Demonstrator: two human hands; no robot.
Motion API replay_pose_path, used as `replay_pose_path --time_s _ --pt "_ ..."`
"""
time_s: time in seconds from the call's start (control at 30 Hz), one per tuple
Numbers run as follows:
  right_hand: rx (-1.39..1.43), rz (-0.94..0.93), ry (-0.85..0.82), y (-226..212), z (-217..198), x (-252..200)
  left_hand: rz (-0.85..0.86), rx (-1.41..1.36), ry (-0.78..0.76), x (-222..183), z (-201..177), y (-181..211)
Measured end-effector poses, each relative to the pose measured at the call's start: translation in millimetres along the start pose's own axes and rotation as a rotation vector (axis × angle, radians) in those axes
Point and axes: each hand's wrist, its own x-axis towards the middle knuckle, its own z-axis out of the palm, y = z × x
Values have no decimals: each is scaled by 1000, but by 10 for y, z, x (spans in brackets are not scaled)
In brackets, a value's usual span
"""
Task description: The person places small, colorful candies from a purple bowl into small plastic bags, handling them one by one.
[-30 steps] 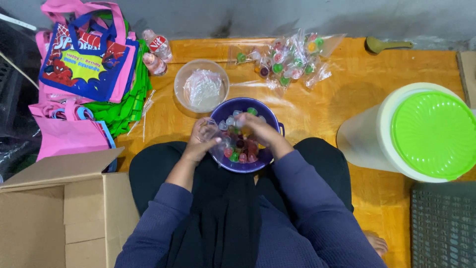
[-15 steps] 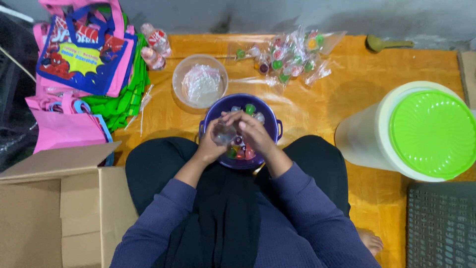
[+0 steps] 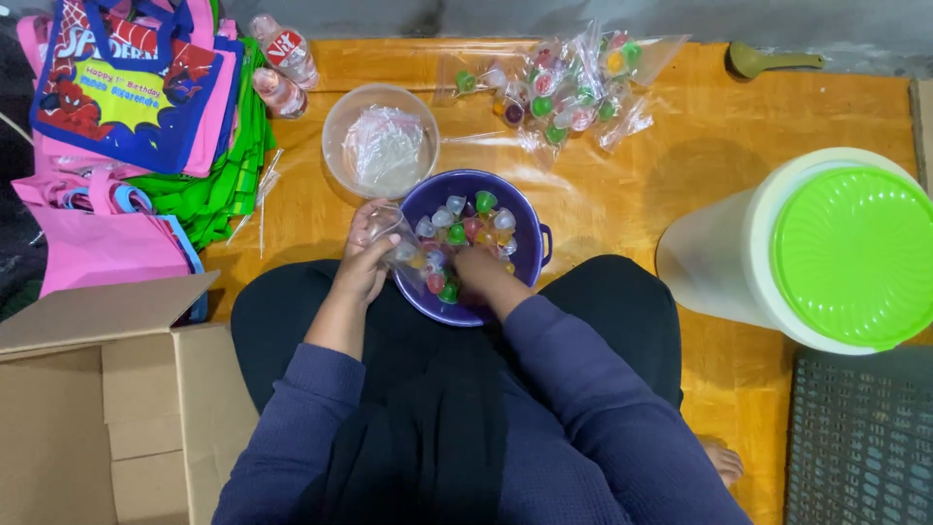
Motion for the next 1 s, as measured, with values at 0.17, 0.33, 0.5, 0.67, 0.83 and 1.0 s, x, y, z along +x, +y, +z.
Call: replay_pose_path --time_s 0.17,0.33,0.5,0.67,0.83,1.0 --pt "39 66 46 -73 -6 124 -61 -108 -42 32 -127 -85" --pt "364 135 21 317 25 258 -88 -176 -31 -1 -35 20" --pt "444 168 -74 245 54 167 -96 -166 -64 32 -87 -28" --pt "427 159 -187 -66 4 143 -106 -183 -60 44 -108 -68" --pt "313 130 -263 -55 -7 183 -108 -195 -56 28 -103 -59" --pt "488 45 -394 3 -126 56 -117 -147 -62 43 -92 -78"
